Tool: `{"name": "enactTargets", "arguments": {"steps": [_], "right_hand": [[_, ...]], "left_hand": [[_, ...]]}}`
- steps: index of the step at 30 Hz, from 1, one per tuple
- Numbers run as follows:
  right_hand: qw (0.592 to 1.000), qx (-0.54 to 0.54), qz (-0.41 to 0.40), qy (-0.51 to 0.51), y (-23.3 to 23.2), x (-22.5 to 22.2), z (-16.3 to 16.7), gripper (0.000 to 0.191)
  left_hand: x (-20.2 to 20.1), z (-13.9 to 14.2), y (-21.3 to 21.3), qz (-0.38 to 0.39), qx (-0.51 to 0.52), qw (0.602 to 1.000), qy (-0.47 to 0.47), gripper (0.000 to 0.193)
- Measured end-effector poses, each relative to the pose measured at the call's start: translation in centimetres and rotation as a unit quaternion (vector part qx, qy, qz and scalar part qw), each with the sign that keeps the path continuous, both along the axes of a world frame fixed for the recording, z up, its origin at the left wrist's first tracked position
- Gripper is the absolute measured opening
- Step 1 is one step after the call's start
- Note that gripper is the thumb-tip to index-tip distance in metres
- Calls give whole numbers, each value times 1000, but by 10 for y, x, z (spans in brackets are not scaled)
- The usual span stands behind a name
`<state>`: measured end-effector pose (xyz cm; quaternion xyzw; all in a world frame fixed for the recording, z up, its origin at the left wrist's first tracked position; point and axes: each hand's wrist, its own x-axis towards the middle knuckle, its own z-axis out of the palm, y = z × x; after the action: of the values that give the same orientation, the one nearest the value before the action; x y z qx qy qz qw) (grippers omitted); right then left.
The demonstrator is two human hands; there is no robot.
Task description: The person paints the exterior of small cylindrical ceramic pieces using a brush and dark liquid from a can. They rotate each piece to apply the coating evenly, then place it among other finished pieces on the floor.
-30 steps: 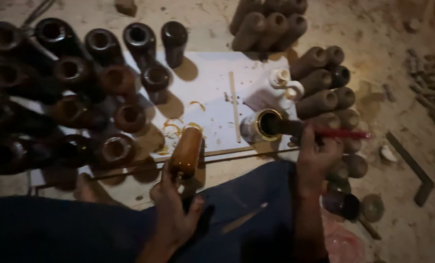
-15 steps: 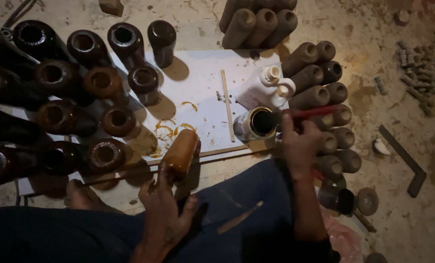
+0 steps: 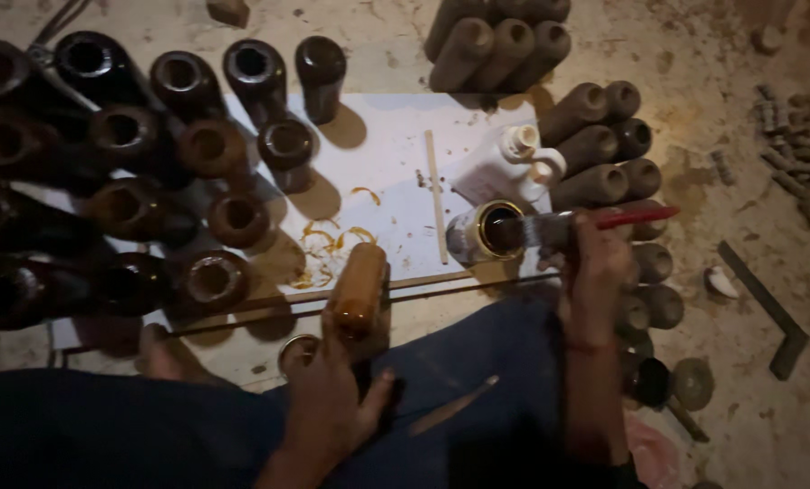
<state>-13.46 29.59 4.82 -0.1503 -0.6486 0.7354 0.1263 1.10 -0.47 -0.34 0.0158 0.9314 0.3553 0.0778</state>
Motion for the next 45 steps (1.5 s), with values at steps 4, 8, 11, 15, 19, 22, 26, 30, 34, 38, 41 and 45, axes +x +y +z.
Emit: {"name": "enactTargets", "arguments": {"steps": [4, 8, 11, 15, 19, 22, 26, 30, 34, 38, 41, 45], "right_hand": [[994, -41, 92, -39, -63, 18, -8, 21], [975, 137, 165, -57, -125, 45, -14, 23], [901, 369, 213, 79, -144, 56, -11, 18], [863, 420, 257, 118, -149, 76, 8, 15], [920, 298, 249, 42, -147, 80, 23, 17], [942, 286, 174, 12, -160, 58, 9, 16], [905, 354, 230, 56, -161, 65, 1, 19], [883, 319, 319, 128, -139, 90, 12, 16], [942, 282, 179, 13, -141, 70, 2, 18], [900, 370, 221, 64, -152, 62, -4, 20], [885, 364, 275, 93, -145, 72, 3, 19], [937, 281, 192, 79, -137, 64, 3, 19]], "left_hand": [[2, -2, 1, -8, -5, 999, 46, 115], [2, -4, -2, -20, 51, 998, 33, 111], [-1, -4, -4, -7, 41, 999, 11, 109], [-3, -4, -6, -11, 28, 999, 29, 111], [-3, -3, -5, -12, 32, 999, 24, 103], [-3, -4, -3, -20, 32, 999, 30, 101], [-2, -6, -2, -30, 23, 999, 35, 100], [2, -9, -3, -22, 33, 998, 55, 100], [1, -9, 0, -21, 17, 997, 68, 97], [0, -7, 0, -18, 16, 996, 83, 99], [-1, -6, -1, -22, 28, 998, 59, 99], [-1, -6, -2, -28, 41, 999, 13, 99]]}}
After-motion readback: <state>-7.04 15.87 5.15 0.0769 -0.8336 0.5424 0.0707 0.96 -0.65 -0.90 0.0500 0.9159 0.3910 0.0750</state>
